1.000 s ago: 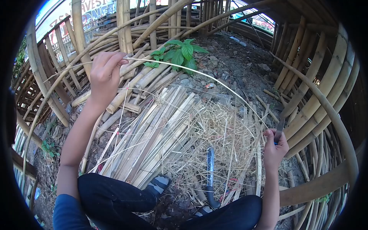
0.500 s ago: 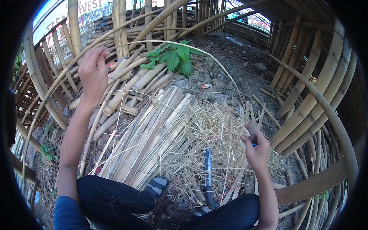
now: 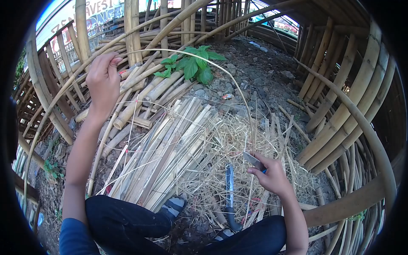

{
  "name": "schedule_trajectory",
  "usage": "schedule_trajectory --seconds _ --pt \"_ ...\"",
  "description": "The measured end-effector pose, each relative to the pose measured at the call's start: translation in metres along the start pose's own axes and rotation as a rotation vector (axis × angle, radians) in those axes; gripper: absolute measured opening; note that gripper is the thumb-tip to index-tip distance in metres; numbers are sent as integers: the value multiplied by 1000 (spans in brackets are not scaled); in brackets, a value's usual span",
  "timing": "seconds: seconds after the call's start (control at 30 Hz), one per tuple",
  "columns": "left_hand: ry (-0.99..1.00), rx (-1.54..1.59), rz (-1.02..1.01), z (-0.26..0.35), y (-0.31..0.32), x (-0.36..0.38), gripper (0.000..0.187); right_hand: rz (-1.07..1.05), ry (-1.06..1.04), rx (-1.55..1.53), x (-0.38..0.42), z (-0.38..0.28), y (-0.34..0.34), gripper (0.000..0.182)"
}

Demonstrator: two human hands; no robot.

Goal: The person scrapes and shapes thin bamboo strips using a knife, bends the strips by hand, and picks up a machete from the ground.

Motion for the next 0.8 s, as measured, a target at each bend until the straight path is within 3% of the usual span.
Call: schedule_trajectory --seconds 0.17,0.27,0.33,0.37,0.43,0.5,0.57,0.8 --pt "10 -13 -1 0 0 0 11 -6 14 -6 -1 12 -1 52" --pt "79 -65 -11 -2 -2 4 12 155 11 -88 -3 36 -11 38" --pt "18 7 -152 -13 5 15 14 610 52 -575 1 58 -37 22" --pt "29 23 -155 -14 7 20 14 627 62 -578 2 61 -44 22" --pt "-124 338 -345 -20 15 35 16 840 -86 -749 9 65 -62 18" --pt "-129 354 -420 -25 15 46 18 866 -121 -762 11 66 -68 18" --pt "10 263 -428 -25 12 50 20 886 -162 -772 15 67 -73 19" --pt "79 396 -573 -25 4 42 28 768 -163 -822 22 81 -88 23"
Point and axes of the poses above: each hand's wrist, its own x-axis away from the middle knuckle, its own y-axis out of the palm, z = x × y, the point moved 4 cm from there along -x, towards the middle knuckle, and after that the axes turned 7 degrees about -x, right-handed, at the moved point
